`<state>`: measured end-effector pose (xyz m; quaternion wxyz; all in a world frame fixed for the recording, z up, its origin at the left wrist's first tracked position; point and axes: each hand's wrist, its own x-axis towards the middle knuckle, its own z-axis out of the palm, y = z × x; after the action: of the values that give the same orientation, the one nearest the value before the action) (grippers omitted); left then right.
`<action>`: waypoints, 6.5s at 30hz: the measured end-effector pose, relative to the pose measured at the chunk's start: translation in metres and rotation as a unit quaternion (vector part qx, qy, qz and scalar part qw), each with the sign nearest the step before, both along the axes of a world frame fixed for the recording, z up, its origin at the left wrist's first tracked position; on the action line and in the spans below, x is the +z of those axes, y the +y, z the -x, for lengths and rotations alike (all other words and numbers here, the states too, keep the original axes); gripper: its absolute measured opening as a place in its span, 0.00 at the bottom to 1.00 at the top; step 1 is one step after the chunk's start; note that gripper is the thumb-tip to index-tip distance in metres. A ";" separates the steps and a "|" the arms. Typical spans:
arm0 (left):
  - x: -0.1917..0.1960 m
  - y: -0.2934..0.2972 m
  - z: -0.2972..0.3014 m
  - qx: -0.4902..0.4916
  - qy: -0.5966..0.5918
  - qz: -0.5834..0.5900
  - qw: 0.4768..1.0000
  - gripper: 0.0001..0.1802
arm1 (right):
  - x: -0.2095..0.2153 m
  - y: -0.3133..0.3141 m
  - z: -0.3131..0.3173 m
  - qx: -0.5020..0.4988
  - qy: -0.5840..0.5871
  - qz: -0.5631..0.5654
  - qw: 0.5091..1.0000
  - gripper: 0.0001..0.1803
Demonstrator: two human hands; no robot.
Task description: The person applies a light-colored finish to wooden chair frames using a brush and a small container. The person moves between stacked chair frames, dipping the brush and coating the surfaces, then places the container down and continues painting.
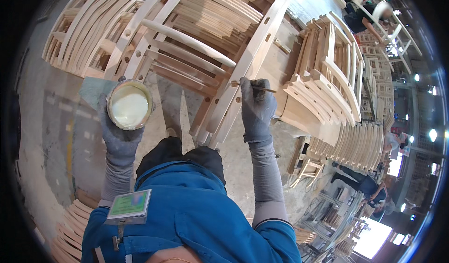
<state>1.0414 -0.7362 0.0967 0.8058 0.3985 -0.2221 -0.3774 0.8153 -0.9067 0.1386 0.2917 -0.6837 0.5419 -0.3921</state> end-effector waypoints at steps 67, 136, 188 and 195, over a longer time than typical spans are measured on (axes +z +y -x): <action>0.025 0.005 -0.131 0.123 -0.241 -0.017 0.962 0.42 | 0.092 0.011 -0.199 0.317 -0.031 0.079 0.945 0.07; 0.069 -0.097 -0.167 0.030 0.183 0.281 0.942 0.29 | 0.107 -0.008 -0.196 0.544 -0.240 -0.046 0.803 0.15; 0.068 -0.104 -0.200 0.217 -0.284 -0.239 0.903 0.27 | 0.071 -0.293 -0.273 0.399 0.021 0.001 0.917 0.04; 0.067 -0.103 -0.196 0.240 -0.241 -0.240 0.909 0.27 | 0.064 -0.294 -0.265 0.436 0.003 0.021 0.899 0.02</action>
<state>1.2370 -0.8393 0.1635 0.6743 0.6998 -0.2102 -0.1072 1.0798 -1.2012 0.2025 0.4178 -0.8587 0.1817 -0.2346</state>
